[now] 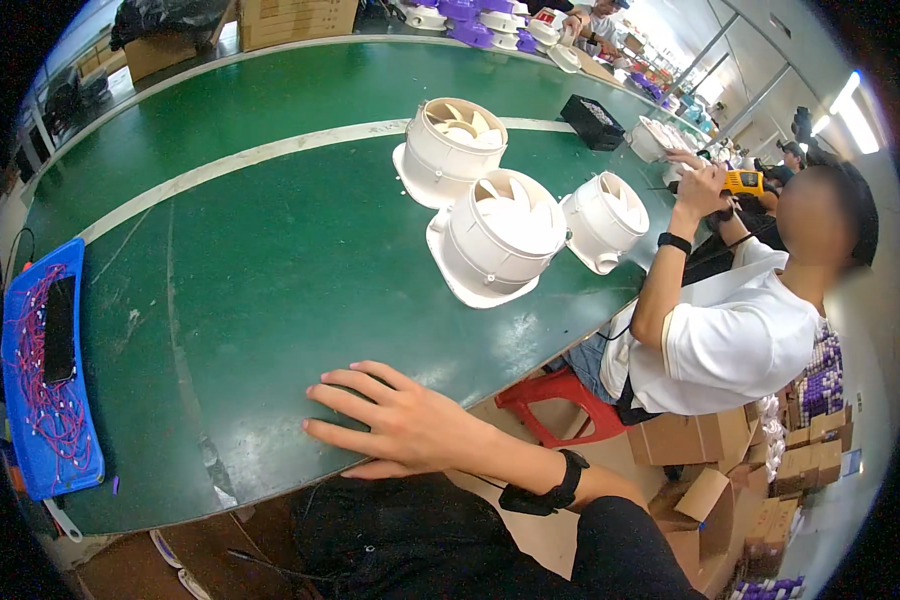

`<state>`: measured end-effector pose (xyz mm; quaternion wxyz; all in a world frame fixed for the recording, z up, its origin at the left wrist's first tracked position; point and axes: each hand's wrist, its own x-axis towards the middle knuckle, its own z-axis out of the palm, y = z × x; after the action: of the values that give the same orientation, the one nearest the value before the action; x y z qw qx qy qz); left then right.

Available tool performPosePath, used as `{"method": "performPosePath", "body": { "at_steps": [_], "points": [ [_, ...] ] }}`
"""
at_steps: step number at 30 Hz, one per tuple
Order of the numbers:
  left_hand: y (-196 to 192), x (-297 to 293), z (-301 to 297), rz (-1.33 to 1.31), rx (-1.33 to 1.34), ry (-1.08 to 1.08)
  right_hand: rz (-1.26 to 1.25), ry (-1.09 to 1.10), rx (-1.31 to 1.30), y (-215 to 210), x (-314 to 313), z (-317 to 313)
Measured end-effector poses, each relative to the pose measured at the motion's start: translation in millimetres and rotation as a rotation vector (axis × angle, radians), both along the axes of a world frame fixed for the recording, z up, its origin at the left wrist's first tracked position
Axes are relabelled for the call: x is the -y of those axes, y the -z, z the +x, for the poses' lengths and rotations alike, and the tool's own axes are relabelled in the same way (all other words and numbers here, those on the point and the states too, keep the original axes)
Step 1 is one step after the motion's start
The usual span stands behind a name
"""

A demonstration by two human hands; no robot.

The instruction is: The person assembles white plastic fan units by hand at a green workbench. They pick up fan housings and motors from a cardboard box, fit the components together, and spin the blades to check for smooth operation. The person handles the units one at a time, inspecting them before placing them back on the table.

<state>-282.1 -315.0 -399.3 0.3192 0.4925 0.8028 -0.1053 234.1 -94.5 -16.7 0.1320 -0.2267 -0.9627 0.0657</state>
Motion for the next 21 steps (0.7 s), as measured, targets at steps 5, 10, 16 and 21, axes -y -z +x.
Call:
{"method": "performPosePath", "body": {
  "at_steps": [5,10,16,21],
  "points": [
    [-4.8,7.3,-2.5,0.013,0.006,0.015,0.016,0.004,-0.006,-2.3,2.4,-1.3],
    [-15.0,20.2,-6.0,0.009,-0.006,0.018,0.009,-0.011,-0.03,-0.2,2.9,-2.8],
    [-17.4,38.0,-1.9,0.005,-0.008,-0.013,0.036,-0.03,-0.036,-1.5,1.0,-4.6],
    [-15.0,64.4,1.4,-0.002,0.008,-0.055,0.058,0.001,0.015,-4.5,4.2,-10.4]
  ]
}}
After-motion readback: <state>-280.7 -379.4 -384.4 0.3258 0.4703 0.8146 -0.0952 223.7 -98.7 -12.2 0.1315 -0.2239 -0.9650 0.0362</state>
